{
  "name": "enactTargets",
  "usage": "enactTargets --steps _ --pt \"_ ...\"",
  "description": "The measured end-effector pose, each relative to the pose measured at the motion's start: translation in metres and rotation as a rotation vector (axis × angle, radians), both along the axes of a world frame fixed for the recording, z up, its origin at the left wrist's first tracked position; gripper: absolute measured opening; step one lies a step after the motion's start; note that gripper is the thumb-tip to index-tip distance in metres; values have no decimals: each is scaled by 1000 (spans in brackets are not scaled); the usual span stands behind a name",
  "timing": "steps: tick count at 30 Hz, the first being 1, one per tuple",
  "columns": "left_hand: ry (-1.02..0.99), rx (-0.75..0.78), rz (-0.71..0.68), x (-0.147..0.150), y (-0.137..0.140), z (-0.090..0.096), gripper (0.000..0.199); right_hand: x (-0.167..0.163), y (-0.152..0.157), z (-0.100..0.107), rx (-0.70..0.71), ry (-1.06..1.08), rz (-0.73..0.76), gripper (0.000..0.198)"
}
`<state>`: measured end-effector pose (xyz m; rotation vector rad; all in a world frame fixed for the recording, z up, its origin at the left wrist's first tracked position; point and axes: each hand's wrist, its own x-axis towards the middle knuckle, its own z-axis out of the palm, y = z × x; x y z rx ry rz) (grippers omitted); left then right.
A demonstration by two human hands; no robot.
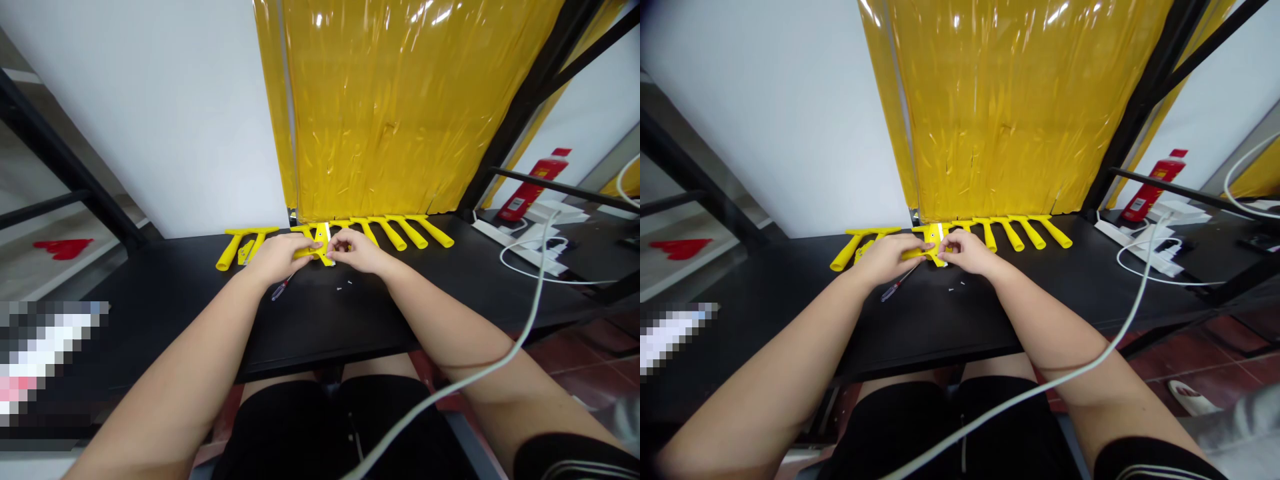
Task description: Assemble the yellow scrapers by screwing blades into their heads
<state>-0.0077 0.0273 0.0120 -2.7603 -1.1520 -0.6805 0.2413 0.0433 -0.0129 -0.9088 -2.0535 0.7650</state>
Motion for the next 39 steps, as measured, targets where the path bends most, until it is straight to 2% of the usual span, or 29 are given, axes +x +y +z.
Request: enactTargets --steps 6,10,15,20,23,27,34,39 --pt "-14 2 -40 2 -2 0 31 -4 4 -10 -362 288 8 54" --pt "-21 11 -44 2 -3 -1 31 -9 3 -14 -481 312 19 54" --pt "-15 18 -28 4 -3 -3 31 -12 0 -8 -502 299 25 42" --pt "-23 0 -68 4 -4 -2 30 -8 0 -1 -523 381 0 25" --pt "-14 -15 -76 4 -7 -1 32 -7 0 1 -536 383 -5 24" --pt "0 39 -103 7 -11 0 40 -6 0 1 -561 408 -15 24" --pt "80 90 -112 14 -13 -1 31 -6 -1 2 -592 425 -40 20" --pt "3 37 -131 11 -12 0 30 -5 -1 9 -591 404 -58 17"
